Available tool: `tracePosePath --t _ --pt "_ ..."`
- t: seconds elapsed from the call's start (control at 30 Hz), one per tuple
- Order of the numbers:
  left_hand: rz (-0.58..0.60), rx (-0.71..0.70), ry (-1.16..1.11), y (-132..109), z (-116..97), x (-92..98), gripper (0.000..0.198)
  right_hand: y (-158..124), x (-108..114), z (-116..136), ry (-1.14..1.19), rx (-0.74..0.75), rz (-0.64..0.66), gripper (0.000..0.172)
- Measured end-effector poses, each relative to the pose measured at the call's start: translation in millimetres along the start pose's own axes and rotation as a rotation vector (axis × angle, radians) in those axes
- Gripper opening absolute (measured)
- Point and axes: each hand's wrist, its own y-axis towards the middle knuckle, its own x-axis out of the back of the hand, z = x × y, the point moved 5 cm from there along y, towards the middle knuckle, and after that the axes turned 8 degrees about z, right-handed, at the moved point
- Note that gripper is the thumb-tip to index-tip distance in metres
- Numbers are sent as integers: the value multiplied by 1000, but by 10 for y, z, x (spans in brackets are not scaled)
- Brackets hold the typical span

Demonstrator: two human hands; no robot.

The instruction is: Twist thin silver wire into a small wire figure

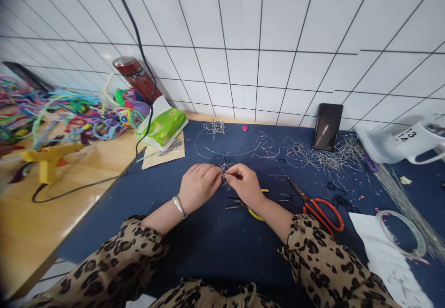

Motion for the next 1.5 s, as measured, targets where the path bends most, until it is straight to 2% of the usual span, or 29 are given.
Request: tracePosePath --t 0.23,0.4,0.67,0.83,1.1,1.37,1.5 --pt "-25 236 -597 -5 225 -82 9 -31 28 110 -188 91 -54 6" --pt "-23 269 -687 -20 196 -107 8 -47 16 177 -263 159 -55 10" --pt "-4 341 -923 -52 163 -199 12 -50 -1 193 -284 155 -52 9" --pt "-10 363 -966 -73 192 -209 16 -60 -6 210 -263 144 -39 15" --pt "-63 365 -931 -72 189 -188 11 -80 -33 237 -266 149 -26 22" --pt "-62 490 -1058 -148 223 -312 9 -123 -108 272 -365 238 -26 25" --pt "-76 517 -1041 -169 261 -311 12 -151 -166 256 -478 275 44 31"
